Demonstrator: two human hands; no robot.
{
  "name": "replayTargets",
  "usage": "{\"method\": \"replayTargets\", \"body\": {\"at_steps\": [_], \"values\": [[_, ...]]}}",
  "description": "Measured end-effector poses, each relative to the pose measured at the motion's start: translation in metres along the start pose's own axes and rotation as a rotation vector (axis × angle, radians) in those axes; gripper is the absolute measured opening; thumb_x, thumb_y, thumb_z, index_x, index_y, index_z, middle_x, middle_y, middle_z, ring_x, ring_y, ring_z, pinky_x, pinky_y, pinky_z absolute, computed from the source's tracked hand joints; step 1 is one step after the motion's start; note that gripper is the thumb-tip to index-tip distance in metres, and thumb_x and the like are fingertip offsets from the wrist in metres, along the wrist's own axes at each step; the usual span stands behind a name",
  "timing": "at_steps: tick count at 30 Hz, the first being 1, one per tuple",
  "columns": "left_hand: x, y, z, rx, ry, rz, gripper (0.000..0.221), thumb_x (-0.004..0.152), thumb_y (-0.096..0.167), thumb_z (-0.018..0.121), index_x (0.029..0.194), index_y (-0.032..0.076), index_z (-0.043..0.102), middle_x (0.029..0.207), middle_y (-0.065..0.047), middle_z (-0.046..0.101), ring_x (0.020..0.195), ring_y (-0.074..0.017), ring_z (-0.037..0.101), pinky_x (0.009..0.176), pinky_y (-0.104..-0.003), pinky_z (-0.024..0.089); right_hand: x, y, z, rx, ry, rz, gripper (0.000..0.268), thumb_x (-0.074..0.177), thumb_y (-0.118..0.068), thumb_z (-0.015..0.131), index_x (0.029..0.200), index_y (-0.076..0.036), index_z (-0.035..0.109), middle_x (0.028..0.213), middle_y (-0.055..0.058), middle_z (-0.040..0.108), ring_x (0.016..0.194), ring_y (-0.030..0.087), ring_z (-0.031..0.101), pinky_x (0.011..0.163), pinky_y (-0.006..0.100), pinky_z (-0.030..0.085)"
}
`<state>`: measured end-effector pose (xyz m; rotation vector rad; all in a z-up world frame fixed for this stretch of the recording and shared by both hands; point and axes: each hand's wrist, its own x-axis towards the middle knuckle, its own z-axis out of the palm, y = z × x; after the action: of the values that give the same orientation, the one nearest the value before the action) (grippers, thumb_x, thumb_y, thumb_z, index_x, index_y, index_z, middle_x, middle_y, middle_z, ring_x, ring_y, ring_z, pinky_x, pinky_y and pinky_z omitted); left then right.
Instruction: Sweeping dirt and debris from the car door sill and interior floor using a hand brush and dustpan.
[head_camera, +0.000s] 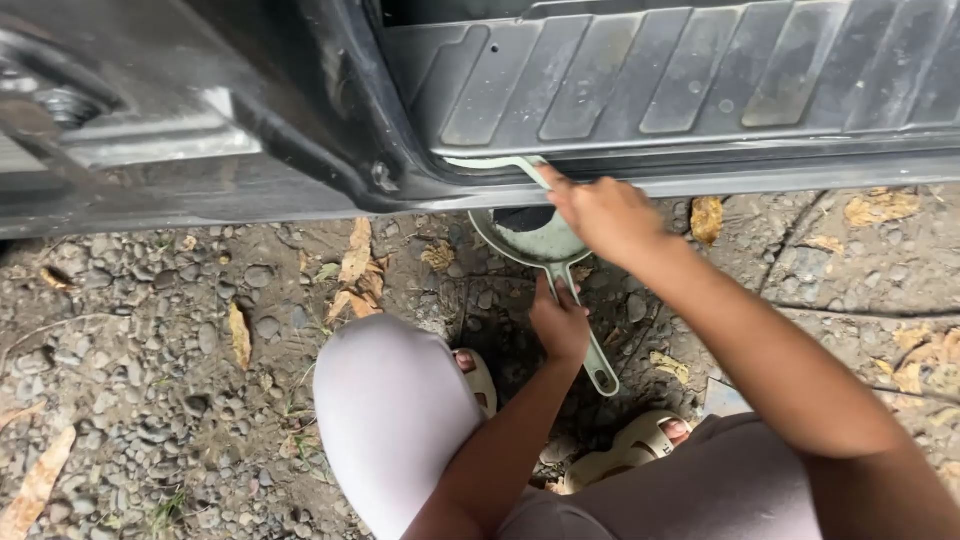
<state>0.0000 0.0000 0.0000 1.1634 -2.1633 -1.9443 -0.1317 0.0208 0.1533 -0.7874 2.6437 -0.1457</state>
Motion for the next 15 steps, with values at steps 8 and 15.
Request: {"method": "replayTargets", "body": {"at_steps": [8, 15], "values": [[0.001, -0.015, 0.011, 0.017, -0.015, -0.005, 0.047, 0.111, 0.013, 0.041, 0.150, -0.010, 0.035, 0.103, -0.022, 0.074, 0.069, -0.0194, 0.074, 0.058, -0.030, 0.067, -0.015, -0.003, 0.015, -0.047, 0.069, -0.015, 0.048, 0.106, -0.036, 0.040, 0.153, -0.030, 0.047, 0.074, 0.028, 0.072, 0.071, 0.045, 0.075, 0.062, 0.057, 0.060], [0.012, -0.031, 0.019, 0.050, 0.001, 0.040, 0.043, 0.110, 0.013, 0.042, 0.148, -0.005, 0.043, 0.101, -0.023, 0.075, 0.066, -0.0247, 0.075, 0.056, -0.034, 0.066, -0.031, -0.003, -0.005, 0.077, 0.023, -0.018, 0.046, 0.106, -0.034, 0.038, 0.149, -0.023, 0.052, 0.082, 0.033, 0.072, 0.075, 0.047, 0.074, 0.065, 0.058, 0.060]]}}
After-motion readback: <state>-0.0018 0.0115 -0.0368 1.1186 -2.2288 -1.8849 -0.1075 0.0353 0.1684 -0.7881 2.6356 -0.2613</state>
